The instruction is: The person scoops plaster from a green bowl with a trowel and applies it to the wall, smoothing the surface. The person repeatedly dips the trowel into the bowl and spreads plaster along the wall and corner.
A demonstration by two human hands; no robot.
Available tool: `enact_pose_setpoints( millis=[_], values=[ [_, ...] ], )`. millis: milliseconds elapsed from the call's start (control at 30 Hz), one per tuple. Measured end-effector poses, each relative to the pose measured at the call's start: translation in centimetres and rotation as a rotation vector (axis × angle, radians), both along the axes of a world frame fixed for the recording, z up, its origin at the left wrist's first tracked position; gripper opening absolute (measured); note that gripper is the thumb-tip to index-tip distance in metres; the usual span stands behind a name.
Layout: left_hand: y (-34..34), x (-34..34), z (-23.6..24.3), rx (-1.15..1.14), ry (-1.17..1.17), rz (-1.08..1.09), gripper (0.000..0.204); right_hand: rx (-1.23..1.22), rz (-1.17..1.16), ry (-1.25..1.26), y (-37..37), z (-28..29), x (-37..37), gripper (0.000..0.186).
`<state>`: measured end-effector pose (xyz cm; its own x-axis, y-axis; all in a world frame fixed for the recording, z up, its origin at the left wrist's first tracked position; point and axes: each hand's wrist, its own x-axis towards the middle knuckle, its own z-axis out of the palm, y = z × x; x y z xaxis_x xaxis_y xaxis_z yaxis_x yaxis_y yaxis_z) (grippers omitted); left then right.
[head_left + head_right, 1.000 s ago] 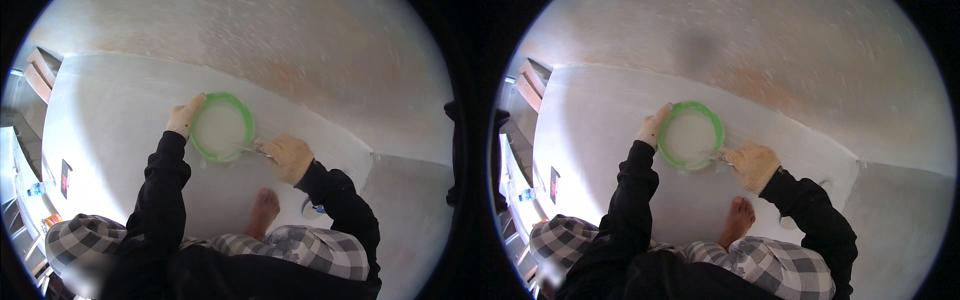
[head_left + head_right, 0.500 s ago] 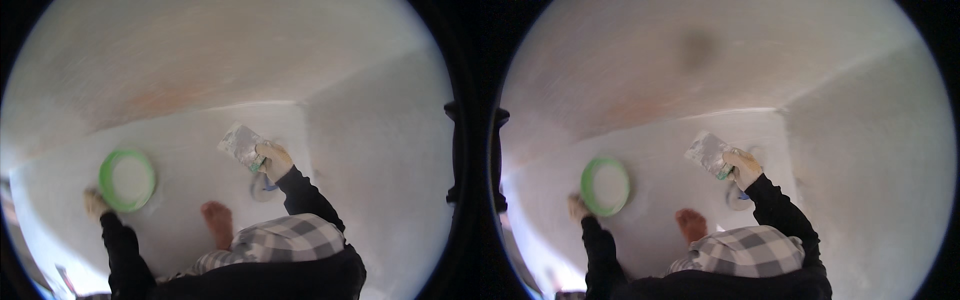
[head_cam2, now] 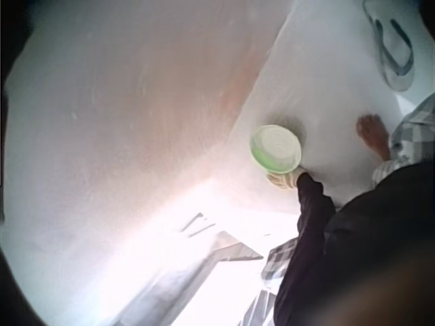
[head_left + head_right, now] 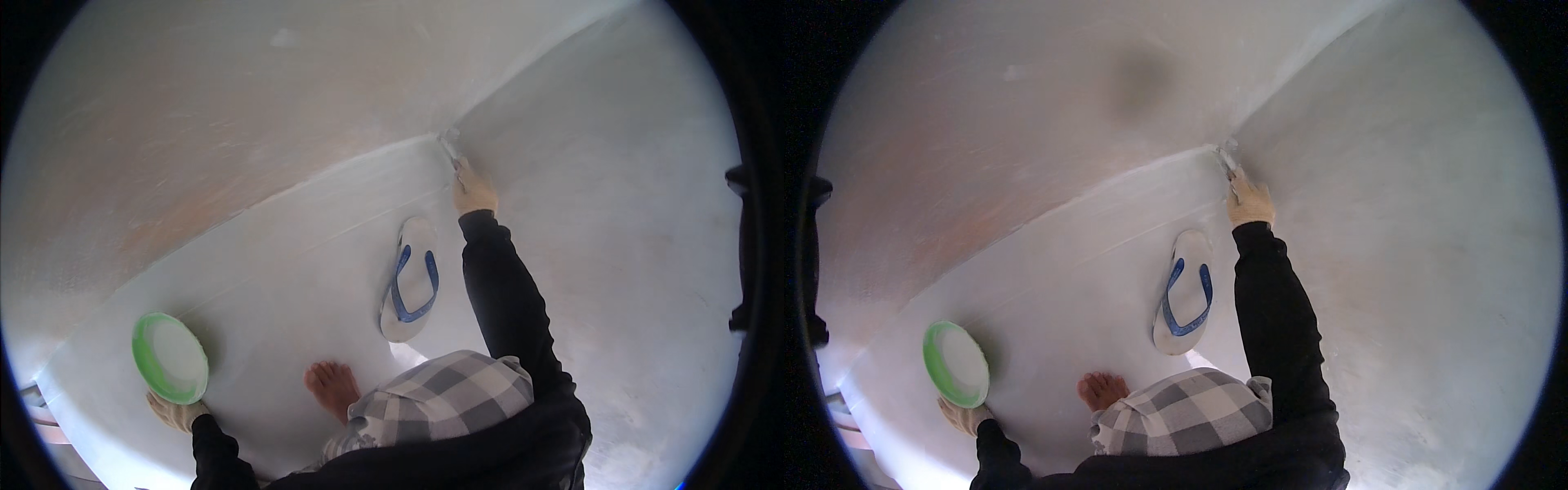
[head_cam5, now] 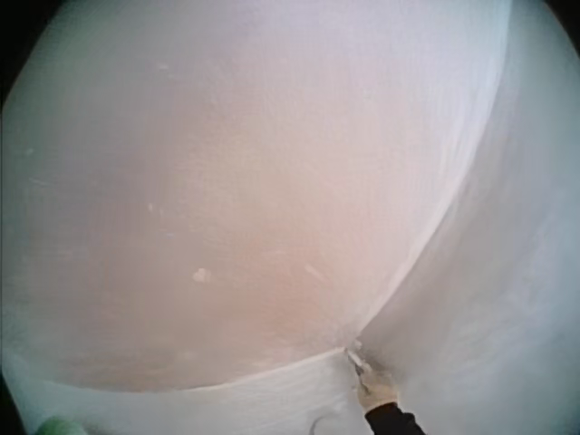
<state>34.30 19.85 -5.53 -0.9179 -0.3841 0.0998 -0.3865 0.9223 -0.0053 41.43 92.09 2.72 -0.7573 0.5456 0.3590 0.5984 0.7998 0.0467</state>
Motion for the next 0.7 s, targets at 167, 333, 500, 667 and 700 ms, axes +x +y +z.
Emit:
enact_pose_setpoints(
  millis=[167, 333, 500, 667, 700],
  values=[
    [-1.6, 0.0, -1.3, 0.078, 0.049, -0.018, 0.073, 0.112, 0.046, -0.202, -0.5, 0.8, -2.5, 0.039],
    [-2.2, 0.3, -1.9, -0.005, 0.076, -0.055, 0.064, 0.136, 0.05, -0.365, -0.7, -0.7, -3.4, 0.024],
    [-2.1, 0.5, -1.3, -0.058, 0.033, -0.065, 0.07, 0.068, 0.093, -0.473, -0.7, -0.5, -2.7, 0.02],
    [-1.9, 0.5, -1.3, -0.009, 0.088, -0.072, 0.07, -0.054, 0.083, -0.626, -0.4, 3.2, -1.0, 0.019],
    [-1.9, 0.6, -1.4, 0.006, 0.103, -0.074, 0.069, -0.031, 0.037, -0.536, -0.3, 3.9, -0.7, 0.021]
  ],
)
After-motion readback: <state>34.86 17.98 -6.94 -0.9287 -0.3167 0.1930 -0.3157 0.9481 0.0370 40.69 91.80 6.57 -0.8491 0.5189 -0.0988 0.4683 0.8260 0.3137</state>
